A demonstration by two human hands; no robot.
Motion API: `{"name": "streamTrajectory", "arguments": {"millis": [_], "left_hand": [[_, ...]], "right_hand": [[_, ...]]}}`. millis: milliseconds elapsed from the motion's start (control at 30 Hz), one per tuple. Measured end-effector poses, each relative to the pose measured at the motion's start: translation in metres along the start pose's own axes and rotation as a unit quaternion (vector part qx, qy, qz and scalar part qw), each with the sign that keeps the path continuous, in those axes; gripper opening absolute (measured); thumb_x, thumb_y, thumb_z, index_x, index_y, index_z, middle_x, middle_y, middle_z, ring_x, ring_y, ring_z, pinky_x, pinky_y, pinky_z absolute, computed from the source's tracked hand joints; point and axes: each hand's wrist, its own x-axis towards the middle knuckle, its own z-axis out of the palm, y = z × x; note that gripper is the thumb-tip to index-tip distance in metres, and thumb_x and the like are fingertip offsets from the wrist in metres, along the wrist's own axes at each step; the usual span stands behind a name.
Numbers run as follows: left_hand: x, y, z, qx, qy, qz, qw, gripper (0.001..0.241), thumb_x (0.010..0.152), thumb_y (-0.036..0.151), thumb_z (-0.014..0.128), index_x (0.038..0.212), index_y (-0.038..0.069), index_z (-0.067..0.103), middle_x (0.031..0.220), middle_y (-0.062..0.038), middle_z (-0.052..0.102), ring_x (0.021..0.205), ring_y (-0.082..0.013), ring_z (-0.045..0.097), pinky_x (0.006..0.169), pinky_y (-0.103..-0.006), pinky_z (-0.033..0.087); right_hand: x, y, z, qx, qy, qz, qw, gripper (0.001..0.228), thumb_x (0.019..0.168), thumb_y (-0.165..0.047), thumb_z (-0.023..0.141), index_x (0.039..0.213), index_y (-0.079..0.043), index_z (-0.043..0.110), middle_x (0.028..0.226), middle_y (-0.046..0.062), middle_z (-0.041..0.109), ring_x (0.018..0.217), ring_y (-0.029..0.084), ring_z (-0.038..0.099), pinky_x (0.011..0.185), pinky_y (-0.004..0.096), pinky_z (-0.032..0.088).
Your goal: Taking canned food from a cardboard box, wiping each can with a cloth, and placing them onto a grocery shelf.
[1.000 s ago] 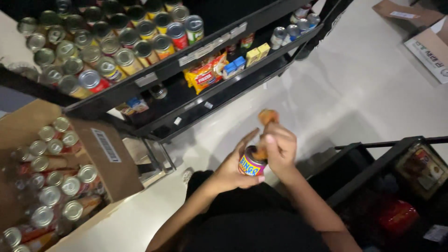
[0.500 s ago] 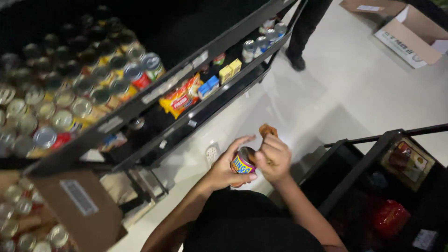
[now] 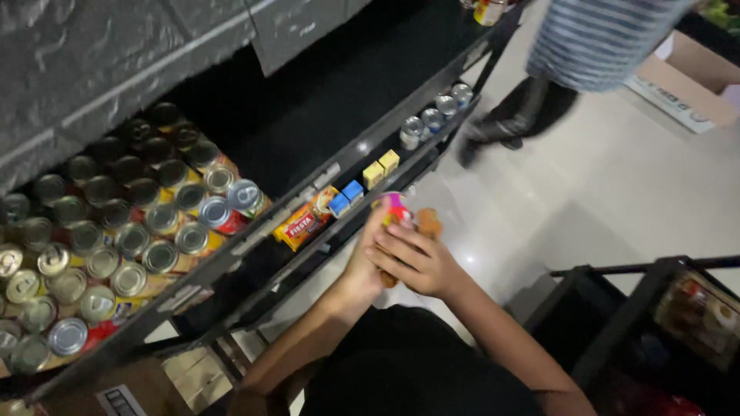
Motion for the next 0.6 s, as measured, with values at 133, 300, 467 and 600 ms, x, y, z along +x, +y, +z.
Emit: {"name": "streamTrajectory", "arguments": {"millis": [133,300,467,600], "left_hand": [[0.013,0.003,0.008,0.080,0.017,-0.007,0.997,0.041,0.103,0.053,0.058,0.098,0.013,0.064,0.086,0.001,0.066,0.079,-0.0113,0.065,0.073,-0.0246,0.053],[0.033,0.005,0.016,0.209,0.071,0.121,0.968,0.040,0.099,0.047,0.062,0.114,0.010,0.064,0.096,0.000,0.066,0.085,-0.0095,0.064,0.072,-0.0274,0.052],[0.074,-0.031,-0.029,0.351,0.011,0.293,0.889,0.052,0.097,0.037,0.068,0.136,0.007,0.049,0.119,-0.002,0.062,0.108,-0.0100,0.060,0.095,-0.0282,0.051],[0.089,-0.065,-0.035,0.439,0.050,0.437,0.784,0.049,0.107,0.034,0.058,0.143,0.002,0.051,0.132,-0.006,0.064,0.125,-0.0145,0.060,0.108,-0.0300,0.050]], "right_hand": [[-0.011,0.025,0.021,0.006,0.084,0.003,0.996,0.045,0.086,-0.010,0.076,0.131,-0.008,0.069,0.127,0.011,0.067,0.118,0.029,0.063,0.108,0.044,0.051],[0.035,0.039,0.010,0.380,0.327,0.317,0.805,0.017,0.109,-0.022,0.055,0.116,-0.007,0.054,0.110,0.009,0.063,0.104,0.023,0.064,0.120,0.048,0.042],[0.075,0.095,-0.022,0.414,0.202,0.382,0.801,0.030,0.100,-0.027,0.055,0.119,-0.003,0.055,0.121,0.011,0.057,0.117,0.026,0.054,0.111,0.043,0.036],[0.048,0.131,0.011,0.551,0.003,0.197,0.811,0.040,0.113,-0.031,0.053,0.096,-0.003,0.075,0.097,0.007,0.076,0.094,0.023,0.074,0.110,0.041,0.052]]}}
